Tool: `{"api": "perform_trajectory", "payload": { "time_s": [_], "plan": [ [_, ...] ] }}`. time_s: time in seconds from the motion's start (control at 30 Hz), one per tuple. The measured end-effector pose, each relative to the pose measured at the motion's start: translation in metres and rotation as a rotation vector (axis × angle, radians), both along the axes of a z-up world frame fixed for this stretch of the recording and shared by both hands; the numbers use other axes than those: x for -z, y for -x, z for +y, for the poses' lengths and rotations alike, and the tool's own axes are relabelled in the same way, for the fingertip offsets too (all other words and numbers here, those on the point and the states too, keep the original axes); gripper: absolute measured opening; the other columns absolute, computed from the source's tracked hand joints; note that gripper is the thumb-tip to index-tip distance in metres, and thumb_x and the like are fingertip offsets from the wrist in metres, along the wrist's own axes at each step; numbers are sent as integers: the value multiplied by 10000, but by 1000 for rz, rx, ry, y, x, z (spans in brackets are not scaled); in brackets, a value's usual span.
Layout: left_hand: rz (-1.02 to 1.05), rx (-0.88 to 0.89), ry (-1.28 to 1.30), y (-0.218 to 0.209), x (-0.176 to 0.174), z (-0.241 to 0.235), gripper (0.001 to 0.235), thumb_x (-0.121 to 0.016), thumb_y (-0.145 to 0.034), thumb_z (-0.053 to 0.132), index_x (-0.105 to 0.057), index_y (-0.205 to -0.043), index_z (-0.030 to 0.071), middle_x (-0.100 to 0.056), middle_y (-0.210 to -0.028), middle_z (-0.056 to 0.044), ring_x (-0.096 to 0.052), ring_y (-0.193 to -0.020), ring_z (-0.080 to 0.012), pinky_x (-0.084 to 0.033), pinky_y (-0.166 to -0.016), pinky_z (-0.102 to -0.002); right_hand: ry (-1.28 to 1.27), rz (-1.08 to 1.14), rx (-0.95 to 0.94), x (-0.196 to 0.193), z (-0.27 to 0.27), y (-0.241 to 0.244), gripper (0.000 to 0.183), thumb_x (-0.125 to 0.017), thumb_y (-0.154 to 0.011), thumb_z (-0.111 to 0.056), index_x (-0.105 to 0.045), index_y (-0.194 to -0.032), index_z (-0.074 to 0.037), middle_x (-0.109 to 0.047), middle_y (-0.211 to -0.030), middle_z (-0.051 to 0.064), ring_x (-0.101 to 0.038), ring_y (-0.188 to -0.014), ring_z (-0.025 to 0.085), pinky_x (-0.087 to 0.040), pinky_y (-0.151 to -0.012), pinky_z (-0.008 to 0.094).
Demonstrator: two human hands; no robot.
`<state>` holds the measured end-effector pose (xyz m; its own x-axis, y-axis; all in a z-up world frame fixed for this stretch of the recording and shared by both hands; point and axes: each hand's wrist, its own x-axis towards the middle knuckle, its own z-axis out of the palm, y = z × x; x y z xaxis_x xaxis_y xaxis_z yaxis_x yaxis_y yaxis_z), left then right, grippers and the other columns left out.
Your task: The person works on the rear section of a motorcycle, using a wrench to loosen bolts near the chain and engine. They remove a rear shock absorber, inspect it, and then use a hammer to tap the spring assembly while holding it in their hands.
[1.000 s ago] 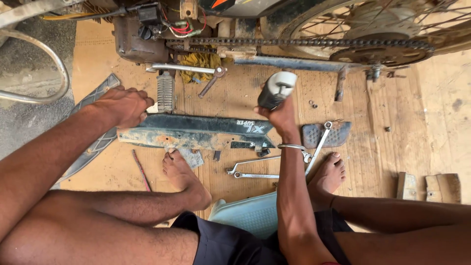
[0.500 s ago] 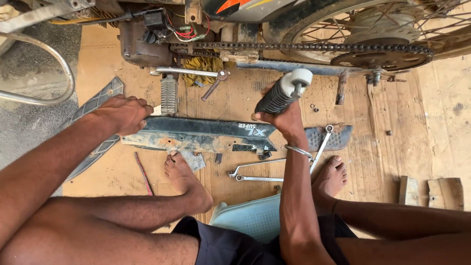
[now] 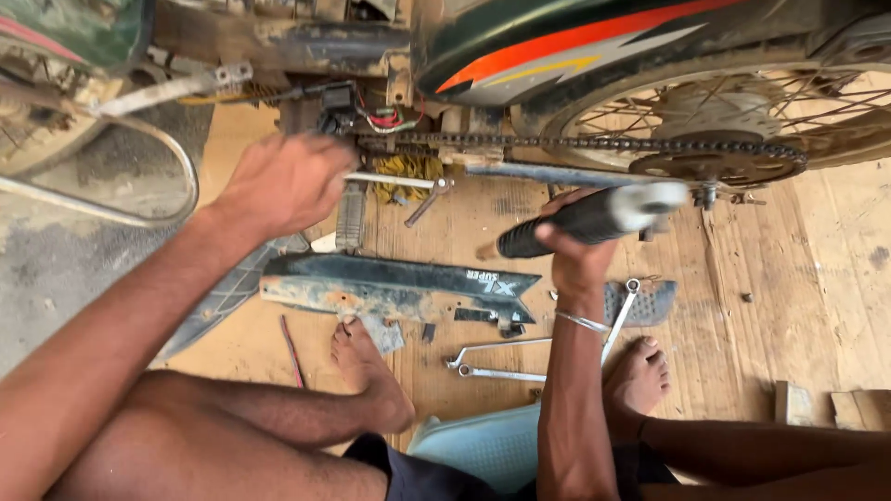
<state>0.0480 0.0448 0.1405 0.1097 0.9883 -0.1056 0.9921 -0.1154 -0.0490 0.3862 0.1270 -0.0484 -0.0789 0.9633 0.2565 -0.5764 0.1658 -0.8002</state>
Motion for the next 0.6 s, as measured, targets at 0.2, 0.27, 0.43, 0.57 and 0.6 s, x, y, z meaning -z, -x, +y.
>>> {"api": "perform_trajectory", "payload": {
  "time_s": [0.2,0.27,0.43,0.57,0.6],
  "plan": [
    [-301,307,-199,-103,-43,-9,634,-749,-786,461,-636,-1273,71,-709,-1174,-186,-647,-1099,-364,-469,-912,-545,-53,425,-132,-61,-10,-11,490,-739,-767,68,-584,-1216,-54,-631,-986,116,-623,-967,276,-533,-997,450],
    [-241,315,-258,-129,-23,-12,837,-762,-698,574,-605,-1316,32,-704,-1161,-221,-646,-1078,-369,-490,-887,-526,-42,490,-177,-76,-22,-7,451,-733,-785,43,-578,-1196,-60,-625,-988,101,-613,-977,267,-522,-1015,447],
    [-227,46,56,-161,-20,-18,698,-821,-711,380,-582,-1194,-64,-708,-928,-235,-677,-933,-327,-540,-919,-484,-13,691,-399,-98,-39,1,406,-721,-785,-13,-576,-1157,-87,-620,-980,50,-594,-973,222,-468,-1000,403],
    [-537,-15,145,-159,-29,-22,442,-722,-633,184,-647,-1012,-29,-690,-700,-194,-679,-635,-310,-571,-627,-470,-7,827,-483,-100,-45,11,412,-709,-760,-41,-578,-1146,-100,-624,-967,21,-592,-956,187,-465,-1033,374],
    [-526,-32,178,-160,-29,-22,440,-693,-591,140,-638,-987,-42,-674,-635,-186,-668,-535,-293,-570,-542,-453,-16,849,-505,-99,-46,12,400,-700,-763,-52,-576,-1139,-104,-623,-961,16,-595,-943,181,-470,-1035,363]
  ]
}}
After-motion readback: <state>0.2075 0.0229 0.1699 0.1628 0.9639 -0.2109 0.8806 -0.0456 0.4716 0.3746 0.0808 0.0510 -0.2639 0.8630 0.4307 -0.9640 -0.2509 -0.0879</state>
